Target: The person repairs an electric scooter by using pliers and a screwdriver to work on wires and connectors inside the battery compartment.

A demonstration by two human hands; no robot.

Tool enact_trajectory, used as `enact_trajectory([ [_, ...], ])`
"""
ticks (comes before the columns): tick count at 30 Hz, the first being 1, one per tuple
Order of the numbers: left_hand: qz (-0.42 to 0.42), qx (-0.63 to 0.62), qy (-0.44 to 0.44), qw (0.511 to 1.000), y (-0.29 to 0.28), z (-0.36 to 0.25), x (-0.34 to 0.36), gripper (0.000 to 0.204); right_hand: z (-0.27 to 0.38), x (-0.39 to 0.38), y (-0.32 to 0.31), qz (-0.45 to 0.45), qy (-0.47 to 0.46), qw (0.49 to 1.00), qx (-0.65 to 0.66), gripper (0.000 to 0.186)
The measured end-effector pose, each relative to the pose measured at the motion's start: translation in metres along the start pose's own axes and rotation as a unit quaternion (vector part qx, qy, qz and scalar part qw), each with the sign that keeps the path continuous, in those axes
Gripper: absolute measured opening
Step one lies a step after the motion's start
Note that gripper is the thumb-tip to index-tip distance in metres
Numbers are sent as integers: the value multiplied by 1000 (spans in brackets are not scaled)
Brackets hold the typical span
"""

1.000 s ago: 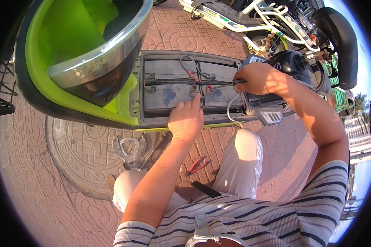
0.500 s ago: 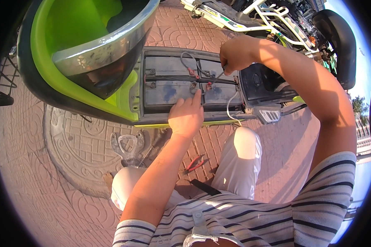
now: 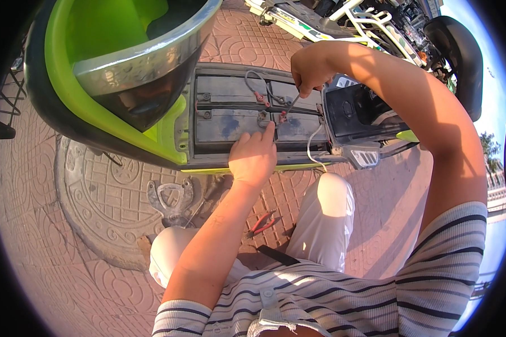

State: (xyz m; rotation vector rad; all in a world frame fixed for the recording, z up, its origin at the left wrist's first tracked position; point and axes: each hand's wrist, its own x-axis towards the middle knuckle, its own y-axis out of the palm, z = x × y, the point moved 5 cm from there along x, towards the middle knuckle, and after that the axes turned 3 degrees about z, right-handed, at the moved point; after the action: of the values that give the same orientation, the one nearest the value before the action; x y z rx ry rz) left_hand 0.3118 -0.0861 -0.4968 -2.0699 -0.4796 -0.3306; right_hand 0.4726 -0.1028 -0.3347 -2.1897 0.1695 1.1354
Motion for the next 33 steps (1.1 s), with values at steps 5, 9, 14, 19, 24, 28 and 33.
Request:
enact_trajectory([
  [5,3,0,-1,1000,2,1,0,49,11,-7,-7,-4,3,1000,-15,32],
  [9,-6,1,1,1000,1,1,0,48,29,4,-9,-20,-29,992,-123,28],
  [14,-16,-3,0,1000,0,1,0,47,49,14,-12,-40,-49,969,-241,29],
  [19,-6,-4,-2,1000,2,3,0,48,25,2,-5,54,13,994,-95,35],
  [24,3,-4,-9,1000,5,1,-1,47,-16,-1,29,237,89,918,305,26],
  [28,15,-9,-7,1000,8,-2,0,48,-26,-4,46,306,99,853,412,23],
  [33,18,-21,-19,999,10,-4,0,48,-16,-6,42,248,65,917,305,27],
])
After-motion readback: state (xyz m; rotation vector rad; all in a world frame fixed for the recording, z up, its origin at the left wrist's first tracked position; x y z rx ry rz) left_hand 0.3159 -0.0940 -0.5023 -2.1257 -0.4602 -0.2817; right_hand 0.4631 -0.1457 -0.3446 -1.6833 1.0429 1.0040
